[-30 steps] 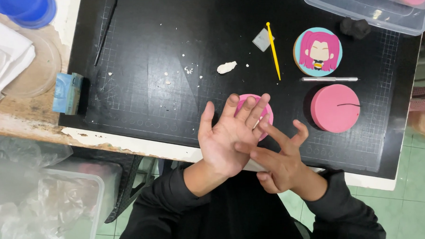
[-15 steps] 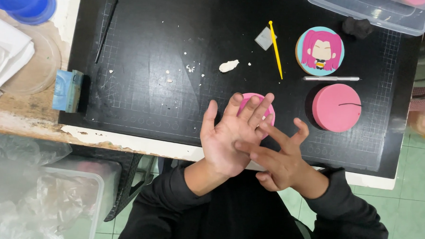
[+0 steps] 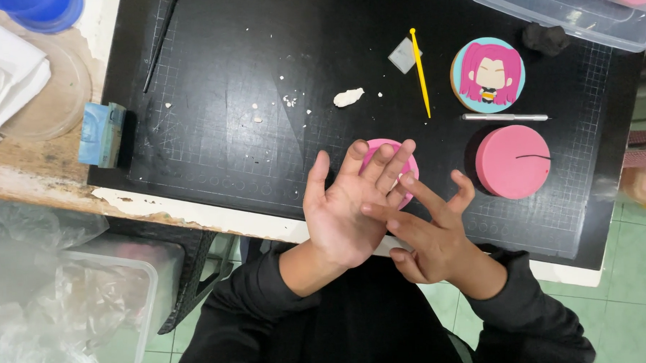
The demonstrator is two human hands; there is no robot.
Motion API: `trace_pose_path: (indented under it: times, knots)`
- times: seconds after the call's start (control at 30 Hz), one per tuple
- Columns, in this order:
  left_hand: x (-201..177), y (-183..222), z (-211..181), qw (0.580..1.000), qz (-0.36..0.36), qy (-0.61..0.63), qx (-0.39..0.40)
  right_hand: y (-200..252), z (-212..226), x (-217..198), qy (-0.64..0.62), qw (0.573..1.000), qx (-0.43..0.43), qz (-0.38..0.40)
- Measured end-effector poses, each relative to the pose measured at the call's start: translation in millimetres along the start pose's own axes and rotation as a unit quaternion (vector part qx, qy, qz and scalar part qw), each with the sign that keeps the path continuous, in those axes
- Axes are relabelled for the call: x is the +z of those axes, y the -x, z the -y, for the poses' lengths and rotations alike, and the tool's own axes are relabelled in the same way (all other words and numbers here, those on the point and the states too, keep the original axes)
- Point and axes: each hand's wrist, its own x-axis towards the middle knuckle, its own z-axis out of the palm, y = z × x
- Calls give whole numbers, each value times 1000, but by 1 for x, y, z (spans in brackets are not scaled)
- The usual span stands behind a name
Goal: Decorating a circular fondant base with a character face by applying small fondant pieces and painting fine details.
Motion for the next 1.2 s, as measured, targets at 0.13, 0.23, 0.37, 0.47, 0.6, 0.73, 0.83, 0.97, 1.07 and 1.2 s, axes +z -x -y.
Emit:
trace_pose_path:
  times: [0.13,0.23,0.37,0.47,0.6,0.73,0.83,0.97,1.07,1.2]
  knots:
    - [2,-1,0,1000,-5,-6,13,4,0,-1,6,1000,14,13]
    - [-2,-1,2,999,1,-30,32,-7,9,1,43,996,82,-12]
    - [-9,-1,7,995,41,-61,68,-4,11,1,16,989,148,2]
    - [-8,-1,7,988,39,-109,104,-10,13,4,30,987,155,-3]
    - [-8,-1,6,986,11,-109,126,-26,18,0,63,988,135,29]
    - [-10,0,3,986,23,-111,119,-40,23,-6,92,994,54,32]
    - [-11,-1,1,987,8,-113,111,-43,21,-9,86,994,40,59]
    - [-10,-1,-3,989,-9,-101,107,-41,17,-7,67,993,33,87]
    - [-12,2,-10,991,-4,-61,117,-27,12,-3,44,993,89,56]
    - [-20,5,-37,967,48,-93,231,-11,10,0,-44,952,303,19]
